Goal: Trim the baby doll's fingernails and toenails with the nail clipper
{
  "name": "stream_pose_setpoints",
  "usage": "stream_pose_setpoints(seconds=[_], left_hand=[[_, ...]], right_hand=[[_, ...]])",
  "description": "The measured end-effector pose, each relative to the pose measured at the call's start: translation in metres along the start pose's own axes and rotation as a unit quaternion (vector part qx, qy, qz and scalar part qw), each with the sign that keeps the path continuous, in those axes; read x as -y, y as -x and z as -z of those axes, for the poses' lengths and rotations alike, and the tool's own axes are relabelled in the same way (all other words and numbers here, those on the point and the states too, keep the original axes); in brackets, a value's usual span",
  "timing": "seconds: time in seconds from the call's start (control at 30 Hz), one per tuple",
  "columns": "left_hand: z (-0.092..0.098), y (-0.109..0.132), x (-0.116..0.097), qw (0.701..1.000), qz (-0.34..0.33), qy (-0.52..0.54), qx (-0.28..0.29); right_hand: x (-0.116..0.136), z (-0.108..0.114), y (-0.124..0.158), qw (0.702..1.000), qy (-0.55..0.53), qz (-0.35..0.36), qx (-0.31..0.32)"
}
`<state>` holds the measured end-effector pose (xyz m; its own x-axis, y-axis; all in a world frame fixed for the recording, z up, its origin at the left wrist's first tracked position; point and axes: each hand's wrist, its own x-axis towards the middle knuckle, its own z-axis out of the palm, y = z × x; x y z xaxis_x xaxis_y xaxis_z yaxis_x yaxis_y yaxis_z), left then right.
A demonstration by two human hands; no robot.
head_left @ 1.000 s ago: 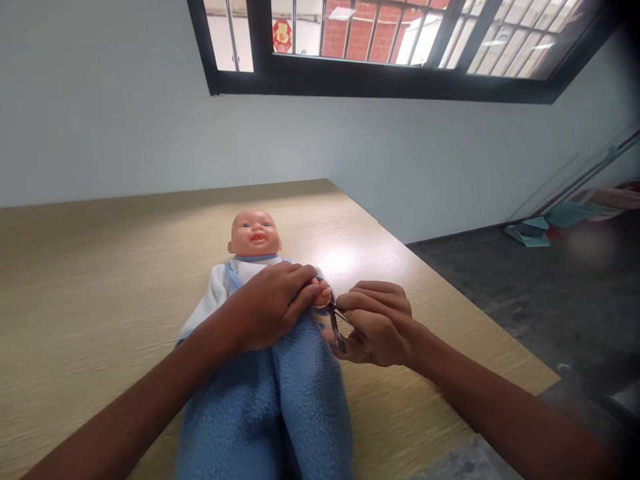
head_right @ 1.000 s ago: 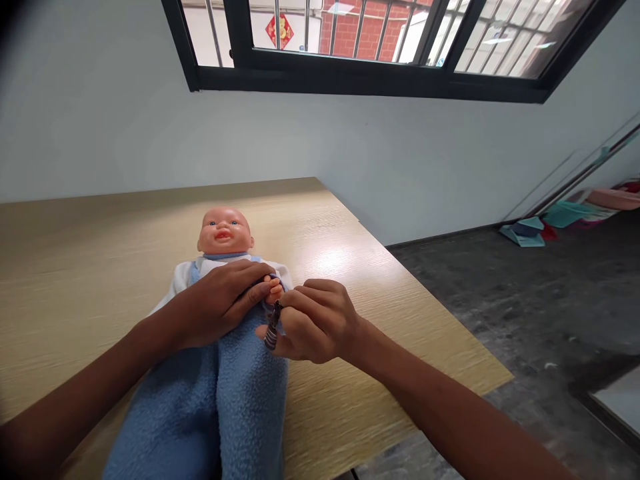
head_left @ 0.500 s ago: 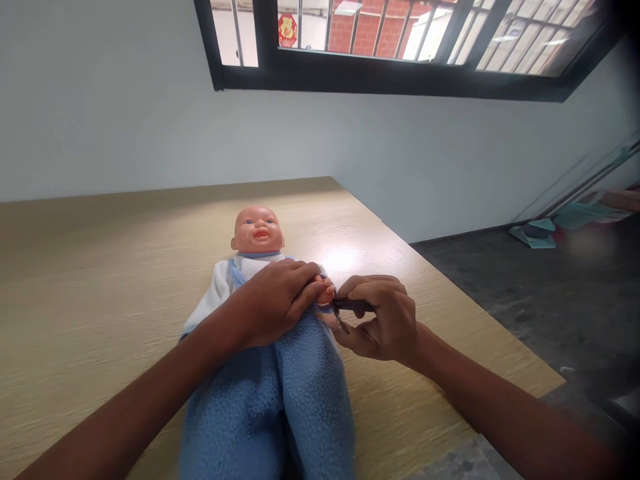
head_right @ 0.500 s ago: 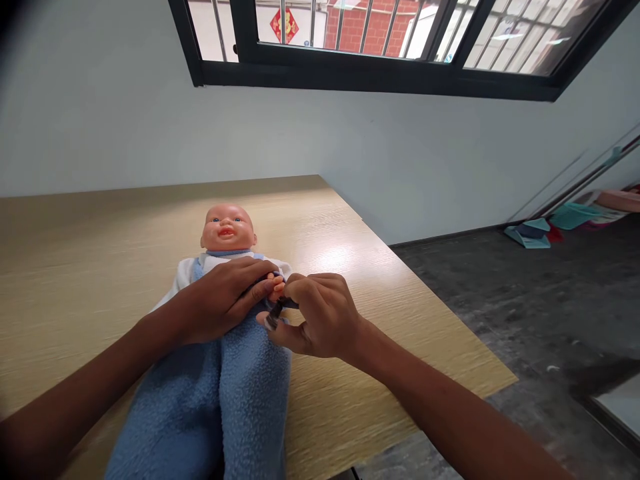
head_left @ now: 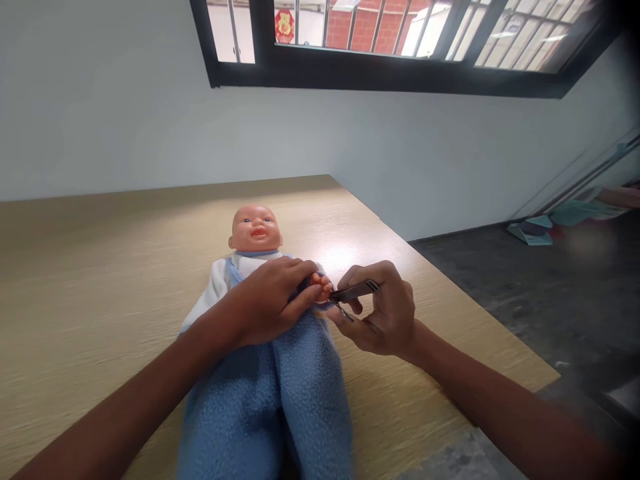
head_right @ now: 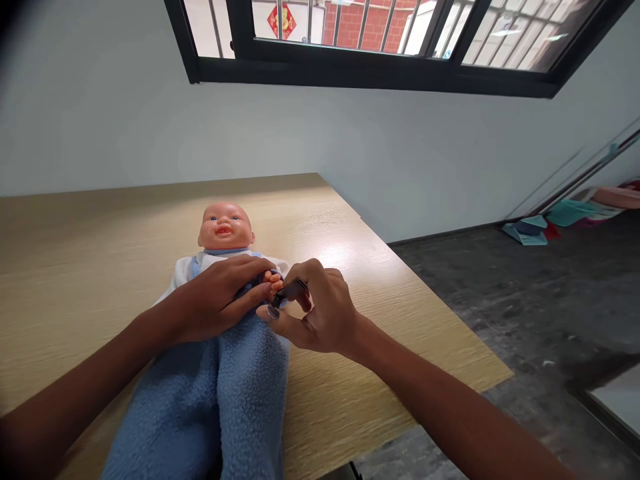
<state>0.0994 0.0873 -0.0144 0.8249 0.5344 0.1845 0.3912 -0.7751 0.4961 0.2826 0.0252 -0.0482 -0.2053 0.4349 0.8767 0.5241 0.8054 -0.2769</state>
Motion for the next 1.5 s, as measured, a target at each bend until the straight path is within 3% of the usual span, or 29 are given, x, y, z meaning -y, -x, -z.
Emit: stream_pose_setpoints(seconds=[0.1, 0.27, 0.47, 0.67, 0.97, 1.5], left_hand=[[0.001, 0.001, 0.0, 1.0, -0.005, 0.003, 0.003], [0.002, 0.001, 0.001, 1.0, -0.015, 0.006, 0.007], [0.001, 0.001, 0.002, 1.0, -0.018, 0.0, 0.003], [0.0, 0.001, 0.002, 1.0, -0.018, -0.011, 0.0], [0.001, 0.001, 0.003, 1.0, -0.021, -0.017, 0.0], [0.0, 0.0, 0.005, 1.0, -0.01, 0.002, 0.005]], right_hand=[[-0.002, -0.001, 0.002, 0.997, 0.036, 0.059, -0.021], [-0.001, -0.002, 0.002, 0.978, 0.121, 0.169, 0.006], [0.003, -0.002, 0.002, 0.963, 0.195, 0.177, 0.047], [-0.002, -0.003, 0.004, 0.953, 0.213, 0.214, 0.036], [0.007, -0.004, -0.002, 0.946, 0.238, 0.213, 0.056], [0.014, -0.009, -0.008, 0.953, 0.262, 0.142, 0.063]])
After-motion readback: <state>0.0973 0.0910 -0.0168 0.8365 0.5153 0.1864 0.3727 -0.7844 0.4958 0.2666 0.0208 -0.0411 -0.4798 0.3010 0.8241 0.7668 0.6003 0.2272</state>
